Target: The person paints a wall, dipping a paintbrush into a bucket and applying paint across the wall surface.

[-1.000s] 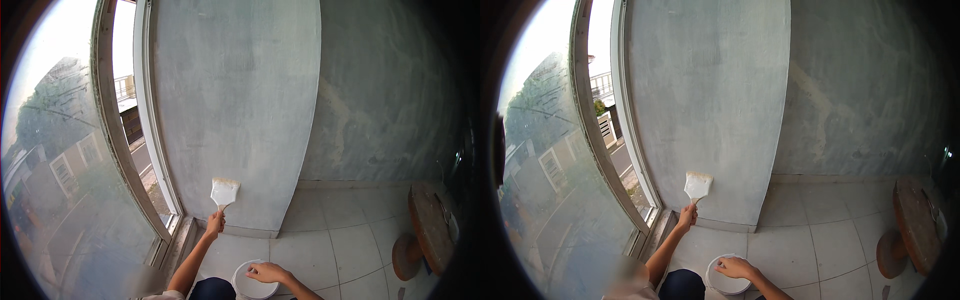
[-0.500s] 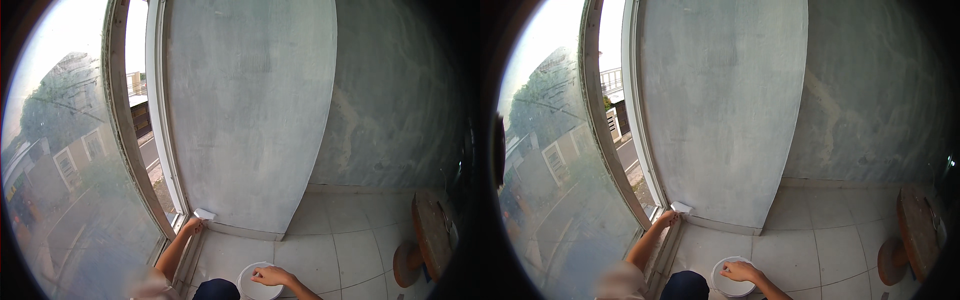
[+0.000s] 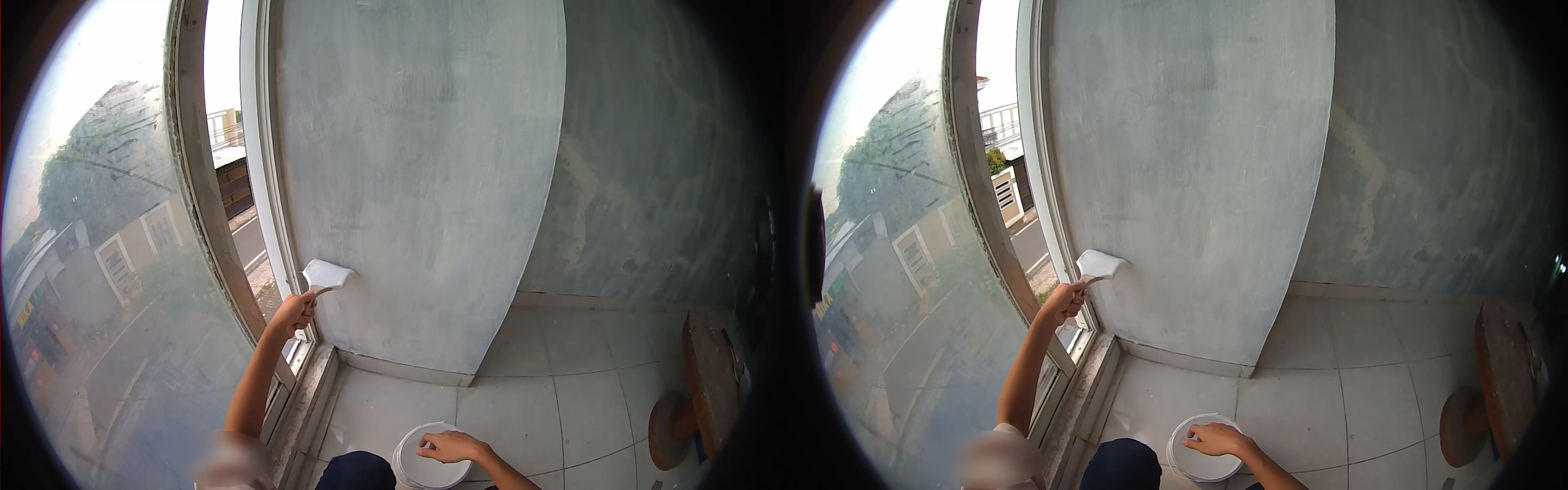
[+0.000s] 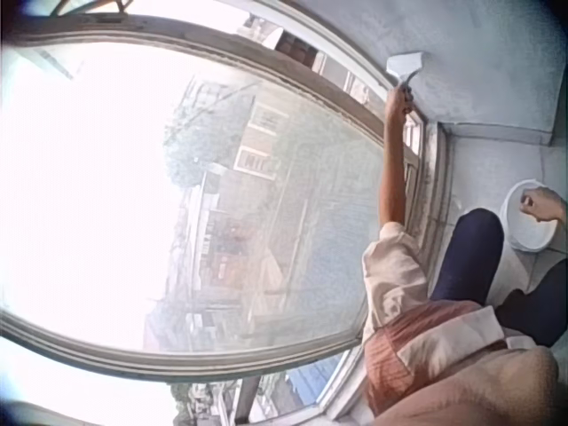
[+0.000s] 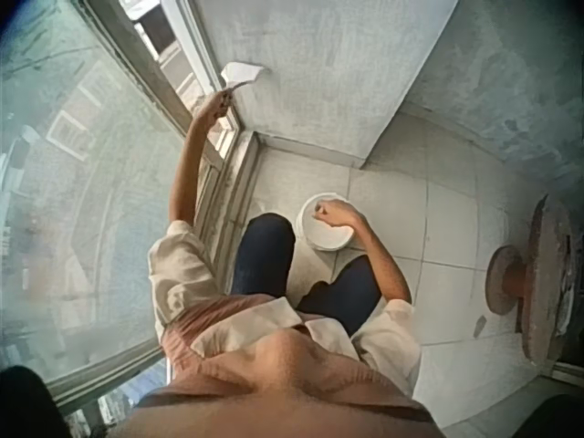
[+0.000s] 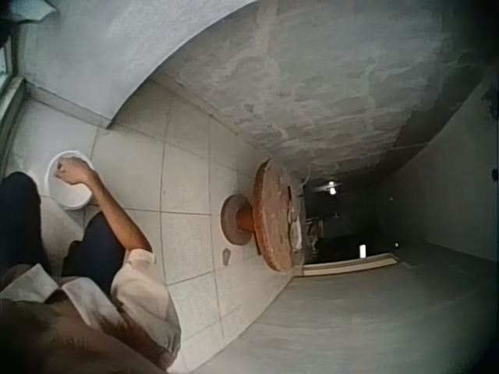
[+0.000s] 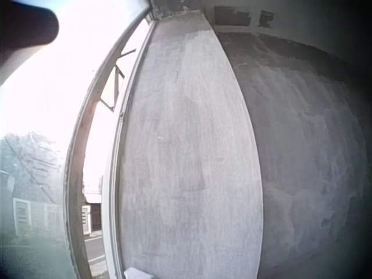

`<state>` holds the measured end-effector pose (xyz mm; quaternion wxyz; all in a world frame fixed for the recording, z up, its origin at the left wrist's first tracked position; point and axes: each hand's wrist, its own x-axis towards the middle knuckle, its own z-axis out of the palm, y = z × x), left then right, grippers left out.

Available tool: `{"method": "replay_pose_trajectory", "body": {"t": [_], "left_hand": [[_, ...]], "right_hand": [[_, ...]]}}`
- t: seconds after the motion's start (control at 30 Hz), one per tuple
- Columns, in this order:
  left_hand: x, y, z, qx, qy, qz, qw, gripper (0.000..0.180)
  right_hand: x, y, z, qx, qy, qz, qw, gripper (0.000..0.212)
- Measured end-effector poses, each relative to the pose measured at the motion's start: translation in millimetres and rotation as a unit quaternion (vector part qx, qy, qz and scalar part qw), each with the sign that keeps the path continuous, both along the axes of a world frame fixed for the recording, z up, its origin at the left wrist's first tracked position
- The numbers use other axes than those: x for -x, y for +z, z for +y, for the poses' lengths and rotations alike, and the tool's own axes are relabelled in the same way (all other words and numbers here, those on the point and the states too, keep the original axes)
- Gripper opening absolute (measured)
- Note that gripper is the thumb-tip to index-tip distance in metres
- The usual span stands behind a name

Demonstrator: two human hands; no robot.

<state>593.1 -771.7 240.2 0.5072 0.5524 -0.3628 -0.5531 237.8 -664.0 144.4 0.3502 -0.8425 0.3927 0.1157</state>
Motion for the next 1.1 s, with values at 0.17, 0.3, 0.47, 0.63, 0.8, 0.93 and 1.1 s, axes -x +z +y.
{"method": "replay_pose_trajectory", "body": {"t": [0.17,0.3,0.47,0.63,0.8,0.93,1.1], "left_hand": [[7,-33,11,0.091,0.024,0.033,0.995,0.026],[1,-118,0,0.084,0.049,0.144,0.985,0.027],[16,-189,8,0.008,0.066,0.159,0.985,0.028],[46,-196,34,-0.109,-0.018,0.07,0.991,0.026],[59,-119,86,-0.16,-0.288,-0.085,0.94,0.036],[112,-85,92,-0.17,-0.486,-0.283,0.809,0.045],[176,-119,69,-0.179,-0.624,-0.369,0.665,0.042]], "right_hand": [[8,4,-5,-0.016,-0.014,0.015,1.0,0.041],[8,-1,-6,-0.026,-0.015,0.028,0.999,0.042],[10,-3,-9,-0.045,-0.025,0.03,0.998,0.042],[23,-1,-10,-0.014,-0.052,0.019,0.998,0.041],[33,49,-7,0.094,-0.137,-0.054,0.985,0.032],[56,84,-1,0.093,-0.337,-0.292,0.89,0.024],[59,83,11,0.108,-0.371,-0.387,0.837,0.019]]}}
